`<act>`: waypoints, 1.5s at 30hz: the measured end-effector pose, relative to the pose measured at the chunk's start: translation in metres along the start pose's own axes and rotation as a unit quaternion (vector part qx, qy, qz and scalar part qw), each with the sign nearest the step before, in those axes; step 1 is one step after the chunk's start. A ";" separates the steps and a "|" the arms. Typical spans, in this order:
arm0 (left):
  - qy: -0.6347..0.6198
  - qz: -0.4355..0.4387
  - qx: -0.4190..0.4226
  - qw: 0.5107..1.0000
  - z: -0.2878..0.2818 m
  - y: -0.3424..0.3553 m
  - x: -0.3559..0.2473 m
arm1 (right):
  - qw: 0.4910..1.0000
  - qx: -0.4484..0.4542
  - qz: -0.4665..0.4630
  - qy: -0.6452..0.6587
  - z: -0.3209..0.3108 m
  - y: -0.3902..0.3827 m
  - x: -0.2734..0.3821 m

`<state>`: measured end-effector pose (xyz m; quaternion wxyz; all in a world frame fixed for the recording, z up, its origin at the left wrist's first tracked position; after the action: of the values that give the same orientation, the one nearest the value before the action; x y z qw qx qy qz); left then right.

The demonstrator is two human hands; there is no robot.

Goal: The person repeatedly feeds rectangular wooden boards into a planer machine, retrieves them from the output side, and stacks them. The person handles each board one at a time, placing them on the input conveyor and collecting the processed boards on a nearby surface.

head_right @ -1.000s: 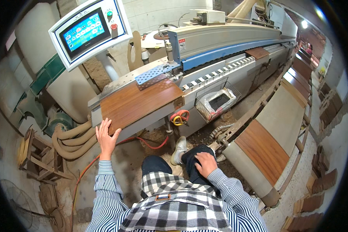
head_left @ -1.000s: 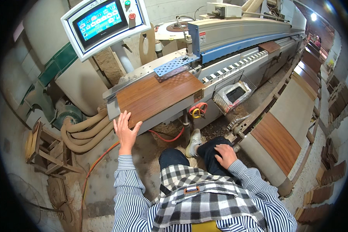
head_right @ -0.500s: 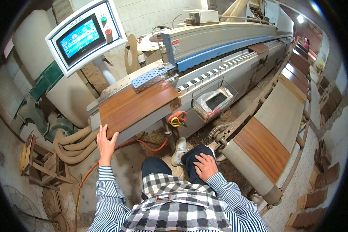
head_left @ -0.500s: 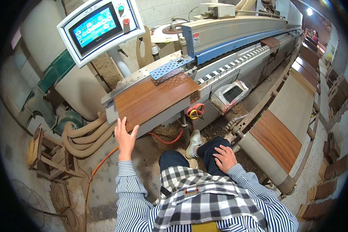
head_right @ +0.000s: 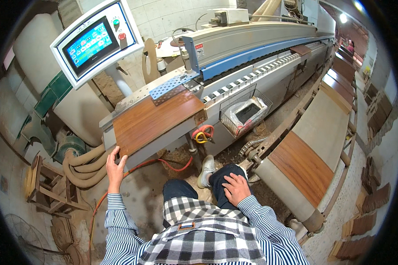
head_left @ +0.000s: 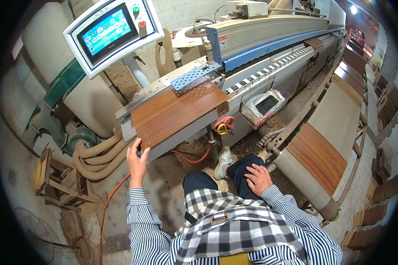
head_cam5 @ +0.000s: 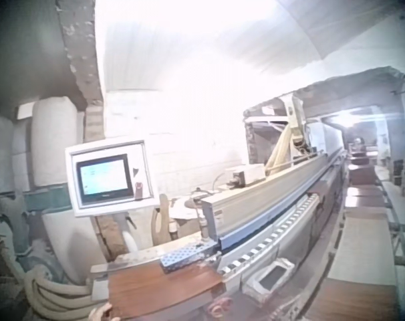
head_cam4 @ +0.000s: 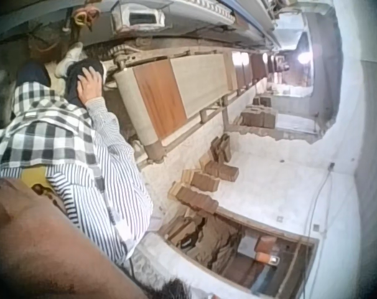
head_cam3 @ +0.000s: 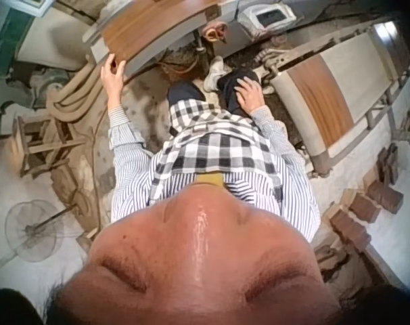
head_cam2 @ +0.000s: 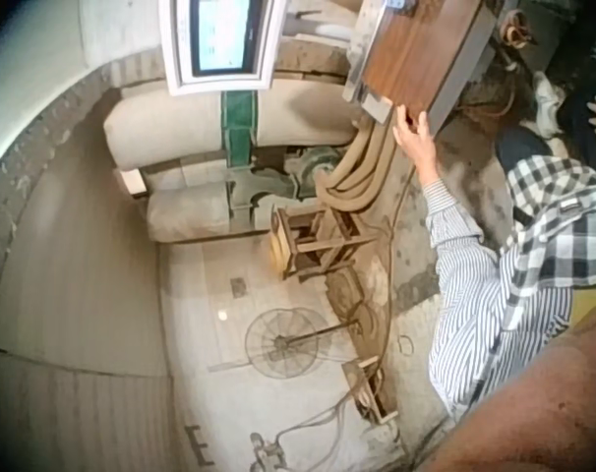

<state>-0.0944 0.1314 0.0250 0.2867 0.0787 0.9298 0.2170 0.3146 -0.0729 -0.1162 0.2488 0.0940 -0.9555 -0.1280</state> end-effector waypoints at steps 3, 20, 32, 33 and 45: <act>0.018 0.023 -0.017 0.999 0.008 0.003 0.001 | 1.000 0.003 0.003 0.001 -0.001 0.001 0.001; 0.048 0.117 0.024 0.992 0.088 0.034 -0.069 | 1.000 -0.023 -0.015 0.004 0.002 -0.009 -0.003; 0.234 0.236 -0.059 0.941 0.106 0.024 -0.084 | 0.963 -0.066 0.253 -0.069 -0.046 0.015 -0.144; 0.233 0.234 -0.058 0.942 0.106 0.025 -0.085 | 0.952 -0.043 0.275 -0.124 -0.052 0.013 -0.161; 0.227 0.222 -0.064 0.946 0.105 0.023 -0.082 | 0.962 -0.091 0.155 -0.204 -0.055 -0.086 -0.128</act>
<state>0.0335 0.1675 -0.0016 0.0167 0.2133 0.9136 0.3458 0.4621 -0.1343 -0.1524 0.0734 -0.1067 -0.9731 -0.1907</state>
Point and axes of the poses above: each hand's wrist, its own y-axis towards the middle knuckle, its own z-axis out of the palm, x = y × z, the point moved 5 cm from there along y, towards the middle knuckle, and after that the axes turned 8 degrees about y, right-handed, at the moved point
